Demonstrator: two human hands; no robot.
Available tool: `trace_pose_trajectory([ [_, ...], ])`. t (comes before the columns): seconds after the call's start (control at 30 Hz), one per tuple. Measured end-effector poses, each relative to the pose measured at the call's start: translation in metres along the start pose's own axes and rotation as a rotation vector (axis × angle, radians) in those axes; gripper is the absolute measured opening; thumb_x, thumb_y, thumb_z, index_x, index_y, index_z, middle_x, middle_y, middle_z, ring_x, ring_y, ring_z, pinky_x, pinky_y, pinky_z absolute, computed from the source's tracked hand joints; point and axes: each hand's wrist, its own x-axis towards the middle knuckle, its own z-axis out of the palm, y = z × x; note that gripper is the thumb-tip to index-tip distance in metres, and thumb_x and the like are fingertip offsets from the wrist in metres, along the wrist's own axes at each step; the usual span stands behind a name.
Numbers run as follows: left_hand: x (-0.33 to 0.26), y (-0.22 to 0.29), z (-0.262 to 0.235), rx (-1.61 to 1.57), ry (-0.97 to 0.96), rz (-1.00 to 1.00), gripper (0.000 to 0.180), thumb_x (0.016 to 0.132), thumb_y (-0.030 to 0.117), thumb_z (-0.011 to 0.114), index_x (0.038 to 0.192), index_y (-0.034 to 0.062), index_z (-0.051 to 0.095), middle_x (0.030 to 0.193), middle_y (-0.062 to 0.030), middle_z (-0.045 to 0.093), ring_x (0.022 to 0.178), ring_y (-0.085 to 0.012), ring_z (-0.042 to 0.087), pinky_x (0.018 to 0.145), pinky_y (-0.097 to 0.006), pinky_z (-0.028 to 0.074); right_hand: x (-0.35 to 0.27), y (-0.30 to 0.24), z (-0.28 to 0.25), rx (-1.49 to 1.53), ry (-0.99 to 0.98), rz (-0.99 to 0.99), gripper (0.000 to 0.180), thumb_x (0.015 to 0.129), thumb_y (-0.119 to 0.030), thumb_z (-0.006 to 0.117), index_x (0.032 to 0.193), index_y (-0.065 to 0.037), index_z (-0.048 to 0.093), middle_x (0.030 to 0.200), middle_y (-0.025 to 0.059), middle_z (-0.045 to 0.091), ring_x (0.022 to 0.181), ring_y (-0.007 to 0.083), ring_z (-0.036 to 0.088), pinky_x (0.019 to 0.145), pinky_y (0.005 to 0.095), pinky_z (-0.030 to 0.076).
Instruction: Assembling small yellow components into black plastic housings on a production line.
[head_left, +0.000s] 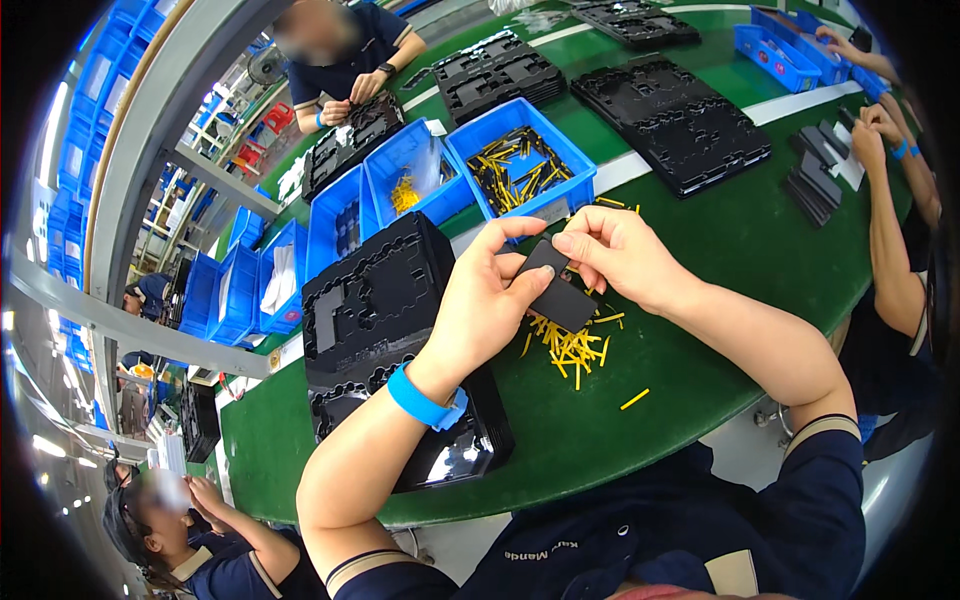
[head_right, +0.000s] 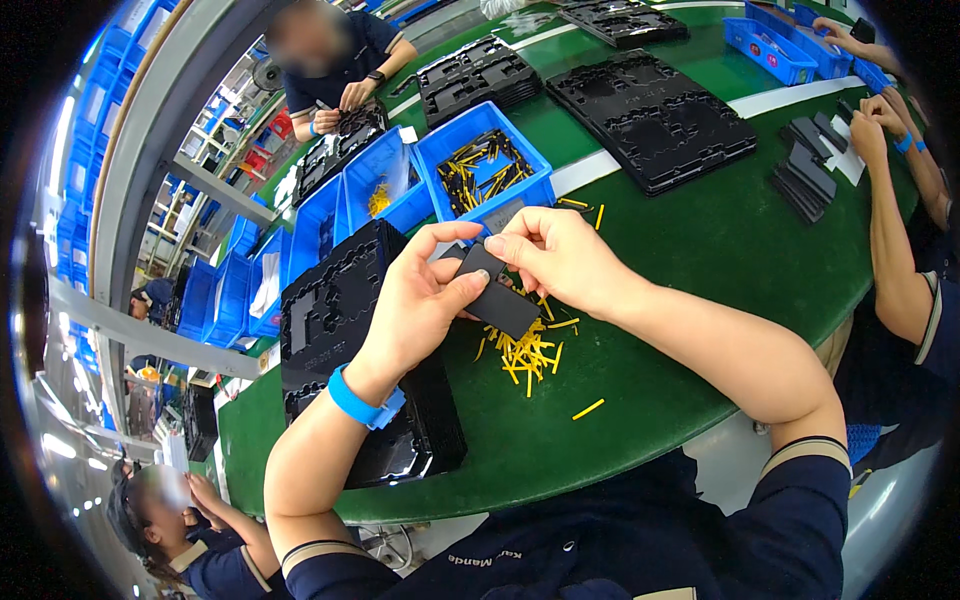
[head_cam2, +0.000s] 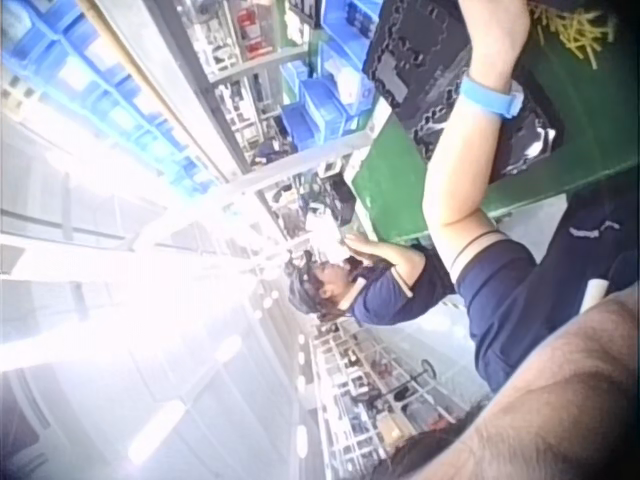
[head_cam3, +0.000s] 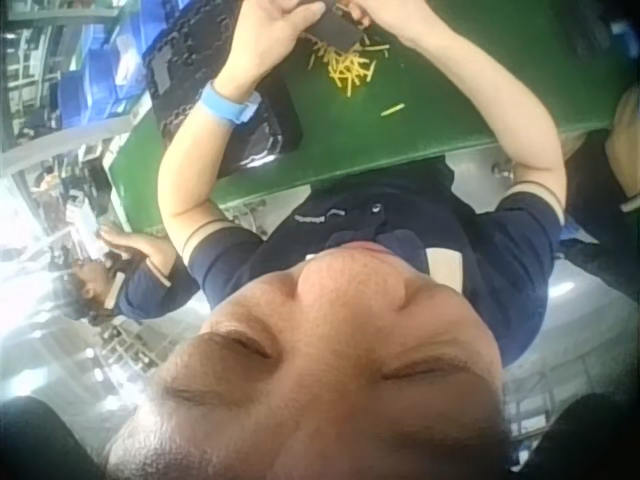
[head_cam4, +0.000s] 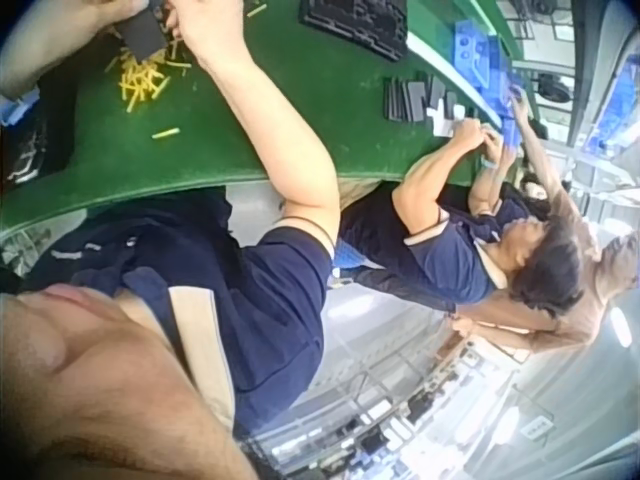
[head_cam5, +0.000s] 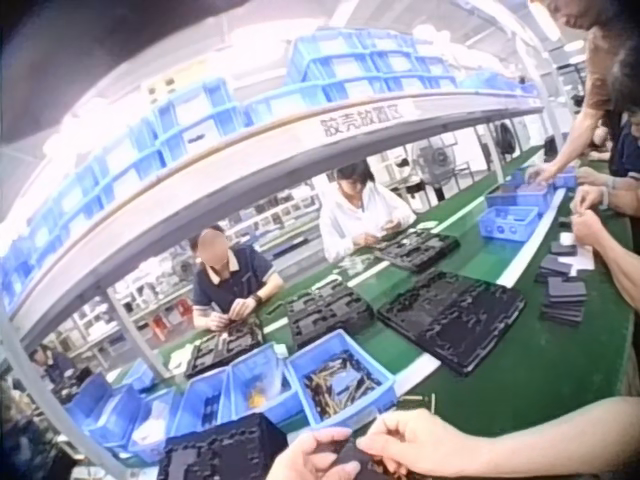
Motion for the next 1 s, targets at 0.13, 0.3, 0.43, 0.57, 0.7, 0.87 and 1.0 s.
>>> trace_pose_trajectory([
  [0.13, -0.001, 0.005, -0.004, -0.008, 0.005, 0.018, 0.035, 0.085, -0.006, 0.055, 0.119, 0.0023, 0.051, 0.086, -0.0083, 0.066, 0.075, -0.0105, 0.062, 0.065, -0.022, 0.049, 0.003, -0.002, -0.002, -0.003, -0.034, -0.036, 0.028, 0.092, -0.030, 0.057, 0.082, -0.004, 0.056, 0.066, -0.0008, 0.054, 0.054, 0.0051, 0.051, 0.048, 0.0197, 0.042],
  [0.3, 0.008, 0.019, -0.065, 0.020, 0.136, 0.021, 0.038, 0.090, 0.002, 0.050, 0.128, 0.0090, 0.050, 0.101, -0.0056, 0.063, 0.083, -0.0111, 0.061, 0.071, -0.025, 0.051, 0.026, -0.002, -0.062, -0.338, -0.032, -0.096, 0.023, 0.093, -0.023, 0.053, 0.087, -0.003, 0.062, 0.074, 0.0009, 0.059, 0.063, 0.0065, 0.055, 0.055, 0.0209, 0.046],
  [0.43, -0.003, 0.000, -0.133, -0.034, 0.219, -0.196, 0.042, 0.089, -0.003, 0.048, 0.130, 0.0067, 0.049, 0.101, -0.0027, 0.059, 0.087, -0.0103, 0.058, 0.078, -0.025, 0.049, 0.031, 0.024, -0.071, -0.635, -0.063, -0.142, 0.018, 0.085, -0.017, 0.061, 0.097, -0.004, 0.065, 0.086, 0.0074, 0.067, 0.077, 0.0158, 0.063, 0.071, 0.0302, 0.050],
  [0.57, -0.026, 0.002, -0.146, 0.117, 0.373, -0.306, 0.037, 0.086, 0.001, 0.056, 0.122, 0.0068, 0.056, 0.091, 0.0000, 0.061, 0.073, -0.0070, 0.056, 0.062, -0.021, 0.045, 0.025, 0.021, -0.046, -1.108, 0.054, -0.145, 0.023, 0.084, -0.022, 0.060, 0.104, -0.014, 0.067, 0.095, 0.0107, 0.066, 0.092, 0.0299, 0.062, 0.080, 0.0406, 0.049],
  [0.7, -0.028, 0.000, -0.153, 0.395, 0.407, -0.305, 0.030, 0.082, 0.012, 0.067, 0.111, 0.0054, 0.062, 0.076, 0.0048, 0.059, 0.060, -0.0037, 0.049, 0.053, -0.019, 0.038, 0.024, 0.018, -0.041, -1.222, 0.094, -0.093, 0.021, 0.081, -0.023, 0.061, 0.099, -0.012, 0.066, 0.097, 0.0107, 0.066, 0.094, 0.0292, 0.062, 0.079, 0.0412, 0.049],
  [0.87, -0.016, -0.009, -0.159, 0.381, 0.363, -0.288, 0.029, 0.081, 0.011, 0.068, 0.108, 0.0030, 0.062, 0.077, 0.0030, 0.060, 0.063, -0.0054, 0.053, 0.055, -0.019, 0.040, 0.025, 0.017, -0.037, -1.217, 0.124, -0.160, 0.018, 0.080, -0.019, 0.063, 0.096, -0.011, 0.066, 0.089, 0.0089, 0.063, 0.088, 0.0289, 0.061, 0.075, 0.0413, 0.048],
  [1.0, -0.007, -0.011, -0.156, 0.503, 0.377, -0.235, 0.026, 0.078, 0.013, 0.072, 0.100, 0.0032, 0.063, 0.074, 0.0021, 0.058, 0.063, -0.0064, 0.052, 0.056, -0.021, 0.042, 0.025, 0.025, -0.045, -1.258, 0.182, -0.238, 0.017, 0.080, -0.018, 0.063, 0.095, -0.012, 0.067, 0.085, 0.0085, 0.061, 0.084, 0.0290, 0.061, 0.073, 0.0417, 0.048],
])
